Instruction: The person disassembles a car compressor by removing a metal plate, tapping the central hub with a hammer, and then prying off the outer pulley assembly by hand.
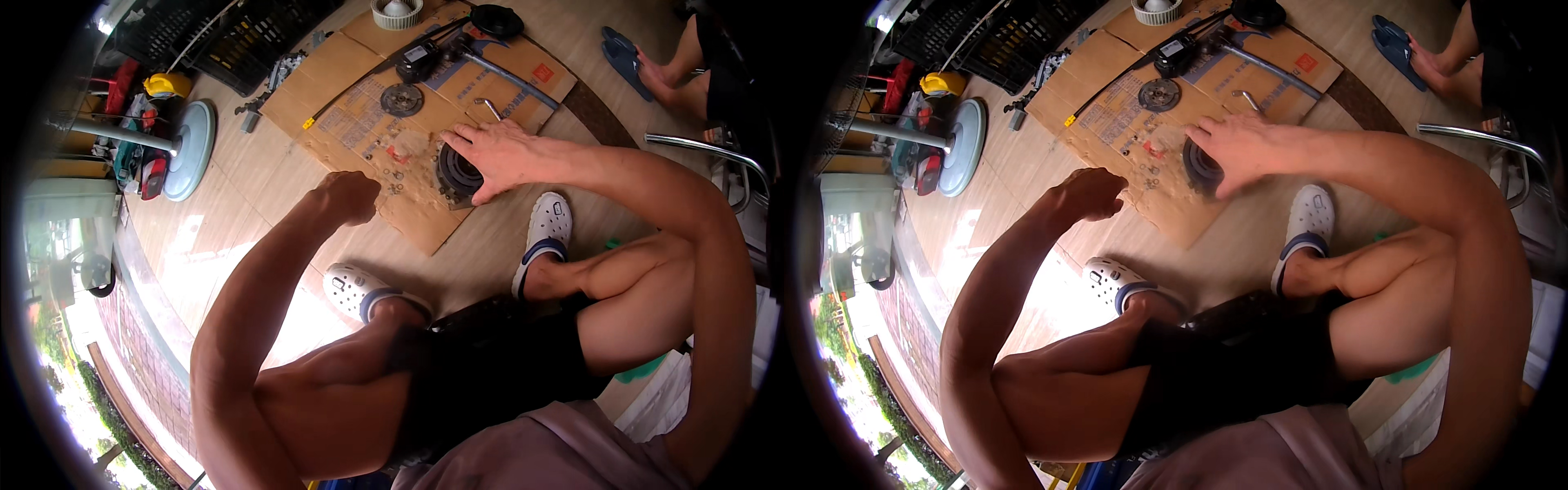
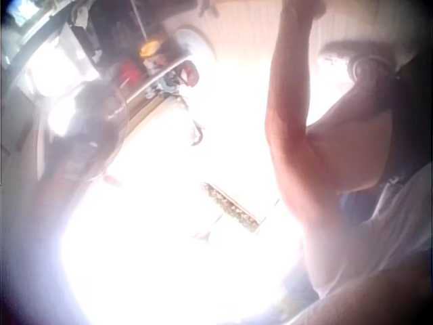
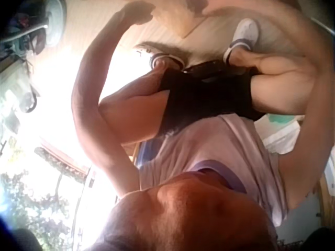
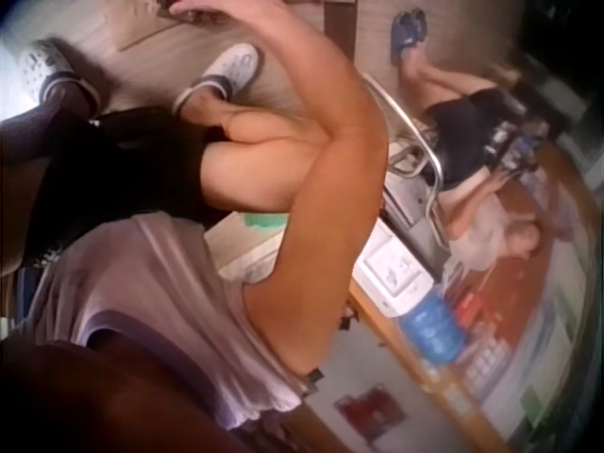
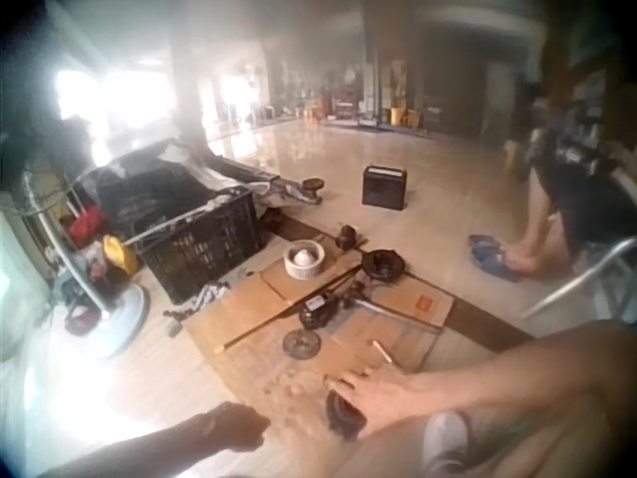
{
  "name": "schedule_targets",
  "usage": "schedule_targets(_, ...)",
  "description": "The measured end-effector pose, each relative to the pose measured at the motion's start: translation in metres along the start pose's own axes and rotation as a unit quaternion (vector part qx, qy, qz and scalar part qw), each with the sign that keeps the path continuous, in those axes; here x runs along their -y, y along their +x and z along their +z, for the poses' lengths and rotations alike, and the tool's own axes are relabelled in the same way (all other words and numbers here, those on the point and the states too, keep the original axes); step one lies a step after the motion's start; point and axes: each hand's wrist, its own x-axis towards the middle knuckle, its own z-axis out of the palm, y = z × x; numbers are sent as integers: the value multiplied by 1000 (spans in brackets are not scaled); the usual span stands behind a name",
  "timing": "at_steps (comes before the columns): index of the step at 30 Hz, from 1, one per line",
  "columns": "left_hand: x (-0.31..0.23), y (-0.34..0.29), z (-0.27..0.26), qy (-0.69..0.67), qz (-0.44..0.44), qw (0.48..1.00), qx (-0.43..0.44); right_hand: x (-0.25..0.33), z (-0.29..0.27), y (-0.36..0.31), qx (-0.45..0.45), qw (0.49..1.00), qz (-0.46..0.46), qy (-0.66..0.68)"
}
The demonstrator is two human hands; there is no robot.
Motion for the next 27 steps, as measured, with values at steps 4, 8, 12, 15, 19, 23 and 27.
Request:
schedule_targets(4, 7, -3, -4, -4, -20, 1000, -17, -5, 7, -2, -38, 999, -16, -5)
schedule_targets(8, 28, -1, -10, 14, -50, 999, 0, 1, 4, 2, -46, 999, -20, -14)
schedule_targets(12, 29, 9, -18, -9, -56, 998, -15, -1, 7, 5, -9, 1000, -7, -21)
schedule_targets(15, 33, 9, -23, -9, -63, 998, -20, 3, 5, 5, -14, 1000, -13, -20)
schedule_targets(19, 39, 10, -20, -11, -47, 995, -83, 7, 2, 4, 1, 1000, -17, -7)
schedule_targets(23, 46, 12, -19, -10, -56, 994, -91, 4, 4, 1, -19, 1000, -23, -5)
schedule_targets(27, 54, 9, -18, -14, -59, 993, -97, 7, 4, 6, -12, 1000, -21, -11)
